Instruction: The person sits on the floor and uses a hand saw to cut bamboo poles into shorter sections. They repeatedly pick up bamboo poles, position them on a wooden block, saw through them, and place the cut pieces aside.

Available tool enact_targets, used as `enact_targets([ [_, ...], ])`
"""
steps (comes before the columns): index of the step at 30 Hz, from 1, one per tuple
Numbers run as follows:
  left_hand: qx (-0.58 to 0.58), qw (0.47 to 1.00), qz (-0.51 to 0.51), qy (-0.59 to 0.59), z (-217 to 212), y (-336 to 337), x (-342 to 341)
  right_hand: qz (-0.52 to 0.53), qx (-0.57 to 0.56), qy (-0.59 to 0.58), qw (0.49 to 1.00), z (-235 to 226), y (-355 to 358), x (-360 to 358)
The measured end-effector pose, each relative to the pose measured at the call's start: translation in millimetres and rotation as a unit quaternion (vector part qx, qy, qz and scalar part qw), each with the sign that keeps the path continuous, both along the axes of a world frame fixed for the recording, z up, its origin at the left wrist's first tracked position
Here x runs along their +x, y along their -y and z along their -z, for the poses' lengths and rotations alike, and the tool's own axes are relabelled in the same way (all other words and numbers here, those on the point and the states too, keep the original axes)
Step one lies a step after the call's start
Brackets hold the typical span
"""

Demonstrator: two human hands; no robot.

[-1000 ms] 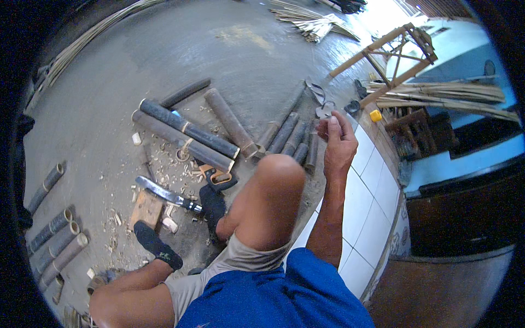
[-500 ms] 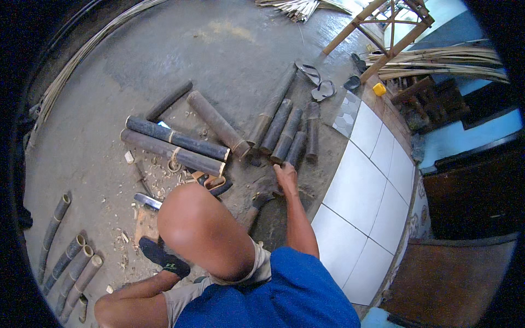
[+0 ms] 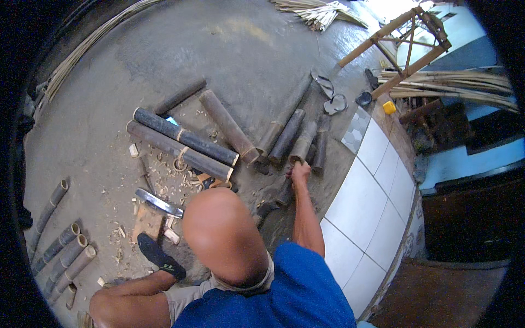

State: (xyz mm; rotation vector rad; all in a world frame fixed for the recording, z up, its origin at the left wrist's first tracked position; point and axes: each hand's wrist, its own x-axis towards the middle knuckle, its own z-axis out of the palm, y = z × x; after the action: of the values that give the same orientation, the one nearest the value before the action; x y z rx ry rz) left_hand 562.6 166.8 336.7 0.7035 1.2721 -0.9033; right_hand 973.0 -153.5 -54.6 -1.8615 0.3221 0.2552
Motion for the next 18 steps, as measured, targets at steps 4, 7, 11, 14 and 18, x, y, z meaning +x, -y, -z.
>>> enact_targets([
  [4, 0.005, 0.999, -0.008, 0.039, 38, -6, -48, 0.065, 0.238, -0.017, 0.969, -78, -2, -43],
  [7, 0.019, 0.998, -0.057, 0.035, 102, 3, -120, -0.079, 0.206, -0.015, 0.975, -162, -3, -83],
  [11, 0.489, 0.851, 0.142, 0.130, 195, -13, -176, -0.314, 0.026, 0.237, 0.919, -276, -33, -125],
  [14, 0.711, 0.644, 0.089, 0.267, 216, -53, -155, -0.294, 0.056, 0.242, 0.923, -313, -88, -184],
  [18, 0.762, 0.431, 0.118, 0.468, 196, -66, -121, -0.471, -0.094, 0.373, 0.794, -295, -188, -273],
])
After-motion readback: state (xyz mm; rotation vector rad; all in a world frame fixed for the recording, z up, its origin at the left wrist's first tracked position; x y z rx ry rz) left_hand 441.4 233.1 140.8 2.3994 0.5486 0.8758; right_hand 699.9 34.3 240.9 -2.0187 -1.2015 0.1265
